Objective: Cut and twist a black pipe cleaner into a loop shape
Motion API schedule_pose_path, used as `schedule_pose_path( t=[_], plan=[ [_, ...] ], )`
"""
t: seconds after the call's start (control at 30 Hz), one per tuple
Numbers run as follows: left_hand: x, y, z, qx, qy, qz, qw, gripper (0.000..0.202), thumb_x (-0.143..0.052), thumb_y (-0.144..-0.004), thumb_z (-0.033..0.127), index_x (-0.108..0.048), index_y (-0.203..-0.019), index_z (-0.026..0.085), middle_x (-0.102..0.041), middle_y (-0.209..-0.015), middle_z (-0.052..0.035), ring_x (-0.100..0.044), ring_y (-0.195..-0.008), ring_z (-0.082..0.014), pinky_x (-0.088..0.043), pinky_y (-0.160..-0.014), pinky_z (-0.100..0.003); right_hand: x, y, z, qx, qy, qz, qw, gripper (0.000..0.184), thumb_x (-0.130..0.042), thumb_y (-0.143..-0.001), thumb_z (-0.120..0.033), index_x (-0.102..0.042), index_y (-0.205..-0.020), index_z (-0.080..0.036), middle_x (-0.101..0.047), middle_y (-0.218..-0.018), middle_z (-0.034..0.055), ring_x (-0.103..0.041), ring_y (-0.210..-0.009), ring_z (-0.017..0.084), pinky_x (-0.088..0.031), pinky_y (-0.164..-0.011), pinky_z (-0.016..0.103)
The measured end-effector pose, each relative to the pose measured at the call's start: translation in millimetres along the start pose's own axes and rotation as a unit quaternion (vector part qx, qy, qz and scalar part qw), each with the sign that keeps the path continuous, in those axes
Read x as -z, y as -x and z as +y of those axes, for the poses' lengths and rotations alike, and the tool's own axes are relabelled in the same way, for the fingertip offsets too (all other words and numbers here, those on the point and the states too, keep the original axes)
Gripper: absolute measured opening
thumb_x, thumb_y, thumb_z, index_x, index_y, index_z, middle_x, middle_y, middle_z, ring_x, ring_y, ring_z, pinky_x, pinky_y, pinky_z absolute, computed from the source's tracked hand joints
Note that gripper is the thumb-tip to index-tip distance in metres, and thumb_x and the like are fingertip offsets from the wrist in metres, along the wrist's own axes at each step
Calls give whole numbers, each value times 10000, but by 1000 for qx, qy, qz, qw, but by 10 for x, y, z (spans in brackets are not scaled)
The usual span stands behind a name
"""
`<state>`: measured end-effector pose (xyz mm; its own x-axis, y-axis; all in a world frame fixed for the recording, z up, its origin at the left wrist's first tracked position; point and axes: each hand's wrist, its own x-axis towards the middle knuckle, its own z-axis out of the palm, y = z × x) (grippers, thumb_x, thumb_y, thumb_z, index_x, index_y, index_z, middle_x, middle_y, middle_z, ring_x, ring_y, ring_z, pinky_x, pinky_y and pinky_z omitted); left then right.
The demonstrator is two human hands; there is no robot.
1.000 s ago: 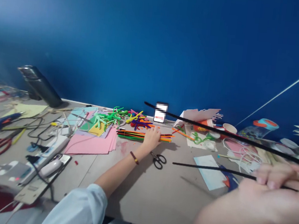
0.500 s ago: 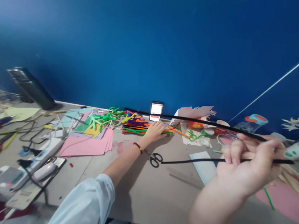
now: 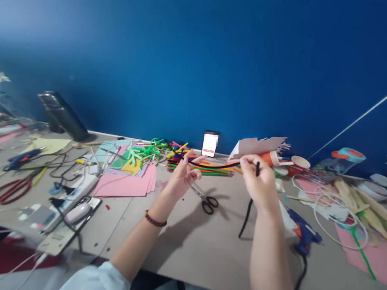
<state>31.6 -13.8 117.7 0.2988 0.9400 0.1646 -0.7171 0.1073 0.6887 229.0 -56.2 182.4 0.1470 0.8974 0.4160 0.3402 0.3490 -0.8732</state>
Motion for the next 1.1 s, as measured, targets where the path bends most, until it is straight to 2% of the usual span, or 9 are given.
schedule_pose_path(
  t=[0.1, 0.17, 0.27, 0.37, 0.43, 0.5, 0.7, 0.9, 1.1],
  plan=[
    [173, 8, 92, -42, 53, 101, 993, 200, -505, -866, 275, -563, -1044, 204, -637, -782, 0, -427, -410, -12, -400, -488, -167, -73, 22, -33, 17, 86, -106, 991, 308, -476, -837, -449, -619, -797, -180, -581, -644, -10, -447, -518, 91, -328, -486, 207],
    [295, 28, 145, -67, 60, 140, 986, 116, -493, -874, 237, -586, -909, 178, -480, -515, 73, -356, -344, -9, -362, -445, -145, -119, 8, -12, 13, 73, -134, 988, 372, -411, -863, -484, -614, -779, -184, -595, -657, 0, -472, -528, 100, -353, -507, 216],
    [469, 94, 185, -26, 55, 152, 986, 220, -421, -906, 287, -595, -866, 157, -361, -416, 93, -268, -277, -14, -307, -380, -145, -138, -46, 82, -4, -26, -55, 998, 484, -287, -881, -560, -582, -791, -187, -572, -631, 2, -457, -468, 95, -360, -465, 220],
    [617, 197, 183, 14, 75, 109, 991, 354, -294, -938, 307, -597, -848, 148, -330, -371, 91, -175, -230, -28, -193, -300, -159, -77, -107, 165, 7, -95, 73, 993, 523, -265, -858, -617, -540, -732, -190, -475, -547, -22, -421, -423, 85, -324, -401, 205],
    [693, 261, 183, -17, 116, 79, 990, 419, -235, -944, 327, -580, -774, 159, -271, -329, 95, -115, -219, -36, -139, -280, -163, -25, -138, 192, 19, -112, 145, 983, 523, -269, -851, -629, -503, -673, -196, -380, -478, -49, -364, -369, 73, -281, -358, 196],
    [747, 300, 189, -43, 145, 56, 987, 455, -208, -943, 349, -552, -708, 167, -210, -300, 98, -89, -218, -43, -140, -284, -166, -1, -164, 217, 10, -129, 164, 978, 505, -287, -846, -629, -482, -666, -200, -348, -448, -65, -328, -315, 61, -247, -318, 191],
    [789, 271, 62, 1, 119, 23, 993, 504, -193, -924, 436, -575, -741, 161, -311, -312, 68, -145, -220, -56, -139, -287, -185, -234, -278, 526, -91, -109, 6, 990, 450, -467, -763, -629, -512, -703, -186, -514, -497, -30, -538, -377, 103, -320, -299, 168],
    [694, 224, -219, 23, 37, 0, 999, 455, -300, -895, 450, -595, -764, 129, -436, -372, 25, -257, -250, -54, -212, -333, -179, -625, -353, 1040, -168, -28, -28, 985, 395, -525, -733, -564, -564, -721, -172, -626, -555, 30, -577, -410, 126, -318, -292, 161],
    [680, 220, -197, -3, 11, 27, 1000, 469, -296, -888, 439, -604, -744, 117, -475, -410, 0, -290, -277, -58, -253, -367, -196, -608, -366, 1256, -189, 31, -69, 979, 325, -539, -741, -485, -590, -790, -169, -650, -593, 30, -600, -457, 138, -337, -332, 172]
  ],
)
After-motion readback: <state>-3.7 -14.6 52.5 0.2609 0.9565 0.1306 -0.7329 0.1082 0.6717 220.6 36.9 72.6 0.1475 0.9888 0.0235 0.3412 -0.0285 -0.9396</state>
